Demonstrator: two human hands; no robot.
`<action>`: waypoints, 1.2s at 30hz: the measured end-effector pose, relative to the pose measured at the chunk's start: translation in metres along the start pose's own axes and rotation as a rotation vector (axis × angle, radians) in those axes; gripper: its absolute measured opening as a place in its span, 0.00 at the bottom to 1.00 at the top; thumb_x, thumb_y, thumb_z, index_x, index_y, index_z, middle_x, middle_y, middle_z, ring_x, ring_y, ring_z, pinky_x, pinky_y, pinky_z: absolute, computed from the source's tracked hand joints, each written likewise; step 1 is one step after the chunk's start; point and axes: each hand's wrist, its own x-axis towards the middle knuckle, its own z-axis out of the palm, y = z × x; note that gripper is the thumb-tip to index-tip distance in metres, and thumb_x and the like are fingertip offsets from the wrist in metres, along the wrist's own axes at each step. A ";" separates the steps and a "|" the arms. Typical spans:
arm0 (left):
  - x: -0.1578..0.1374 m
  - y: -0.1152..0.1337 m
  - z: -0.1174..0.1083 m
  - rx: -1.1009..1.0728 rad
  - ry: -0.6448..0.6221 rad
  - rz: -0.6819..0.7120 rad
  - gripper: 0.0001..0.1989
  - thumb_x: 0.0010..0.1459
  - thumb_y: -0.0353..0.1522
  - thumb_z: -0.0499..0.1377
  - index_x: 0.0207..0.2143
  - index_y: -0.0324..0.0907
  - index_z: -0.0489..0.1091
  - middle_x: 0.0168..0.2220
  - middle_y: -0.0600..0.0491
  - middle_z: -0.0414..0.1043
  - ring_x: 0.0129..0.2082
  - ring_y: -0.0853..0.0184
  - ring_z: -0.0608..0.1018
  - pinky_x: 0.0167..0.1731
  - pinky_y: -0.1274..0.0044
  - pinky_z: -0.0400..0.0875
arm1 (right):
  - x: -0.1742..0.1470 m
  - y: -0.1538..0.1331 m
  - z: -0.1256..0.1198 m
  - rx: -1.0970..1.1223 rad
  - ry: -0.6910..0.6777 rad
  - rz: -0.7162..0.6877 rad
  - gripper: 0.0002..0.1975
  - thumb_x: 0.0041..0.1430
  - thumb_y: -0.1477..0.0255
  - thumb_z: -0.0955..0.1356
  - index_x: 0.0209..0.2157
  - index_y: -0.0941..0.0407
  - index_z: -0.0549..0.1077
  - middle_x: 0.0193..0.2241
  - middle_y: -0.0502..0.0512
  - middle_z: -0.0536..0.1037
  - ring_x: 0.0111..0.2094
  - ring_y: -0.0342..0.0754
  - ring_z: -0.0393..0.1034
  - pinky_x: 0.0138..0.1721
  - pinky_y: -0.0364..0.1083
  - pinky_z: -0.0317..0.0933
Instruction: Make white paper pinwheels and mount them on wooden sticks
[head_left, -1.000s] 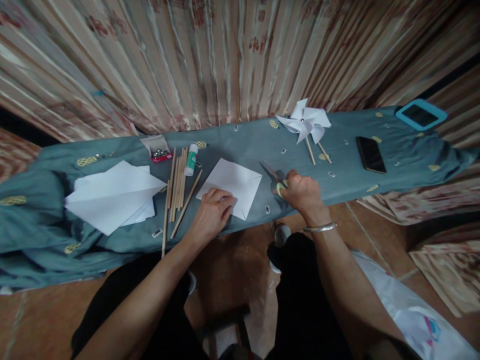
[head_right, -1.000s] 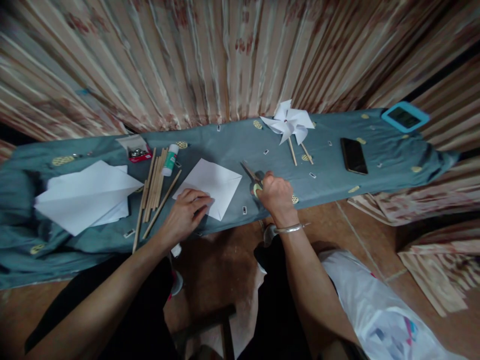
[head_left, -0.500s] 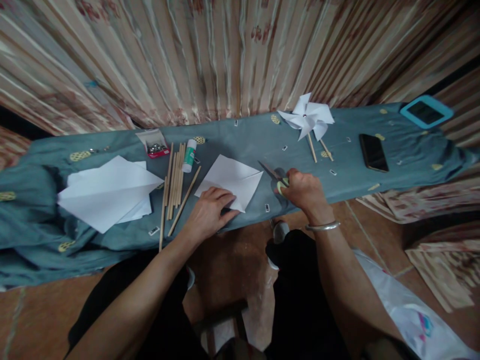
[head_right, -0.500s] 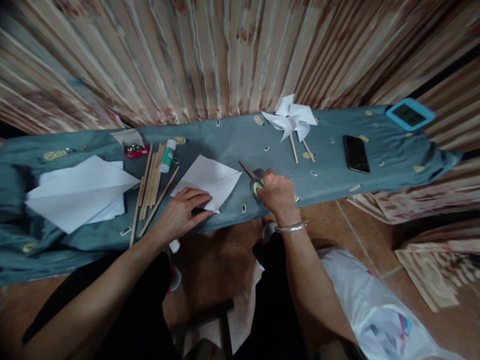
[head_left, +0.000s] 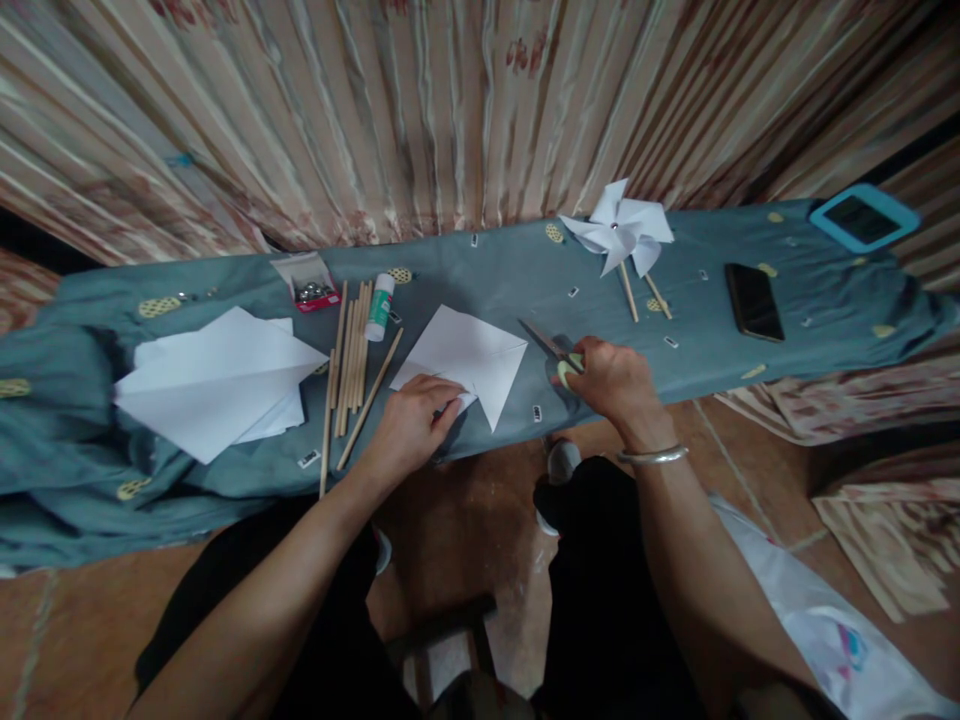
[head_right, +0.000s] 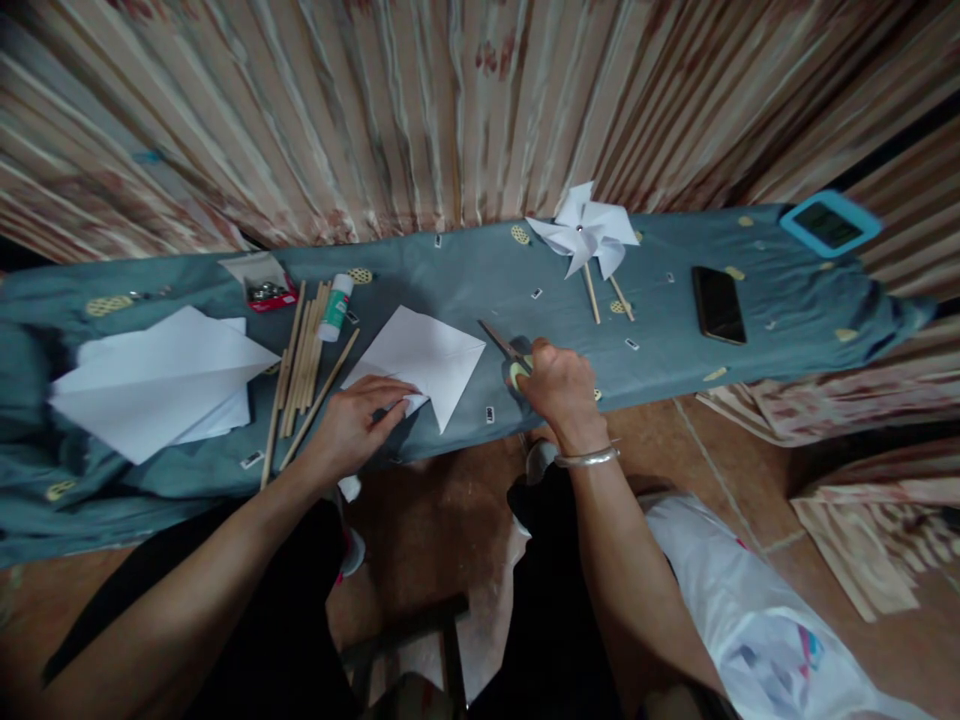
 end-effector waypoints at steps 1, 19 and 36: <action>0.001 0.000 0.000 -0.026 0.018 -0.034 0.14 0.62 0.34 0.52 0.39 0.40 0.77 0.41 0.46 0.79 0.43 0.60 0.78 0.48 0.68 0.70 | 0.000 0.000 0.000 -0.004 -0.004 0.003 0.17 0.56 0.61 0.70 0.42 0.59 0.73 0.35 0.65 0.81 0.38 0.59 0.76 0.34 0.47 0.59; 0.016 -0.010 -0.006 -0.201 0.221 -0.345 0.15 0.56 0.39 0.54 0.36 0.40 0.77 0.29 0.51 0.78 0.29 0.64 0.77 0.34 0.76 0.69 | 0.006 0.005 0.003 0.084 -0.044 0.008 0.20 0.55 0.59 0.71 0.43 0.58 0.74 0.36 0.65 0.81 0.39 0.59 0.77 0.35 0.48 0.62; 0.038 0.026 0.015 -1.056 0.249 -0.560 0.21 0.45 0.41 0.67 0.38 0.37 0.74 0.35 0.49 0.78 0.28 0.68 0.78 0.30 0.75 0.74 | -0.023 -0.049 -0.001 0.474 0.095 -0.354 0.21 0.59 0.69 0.68 0.53 0.59 0.68 0.38 0.59 0.81 0.40 0.53 0.77 0.39 0.44 0.64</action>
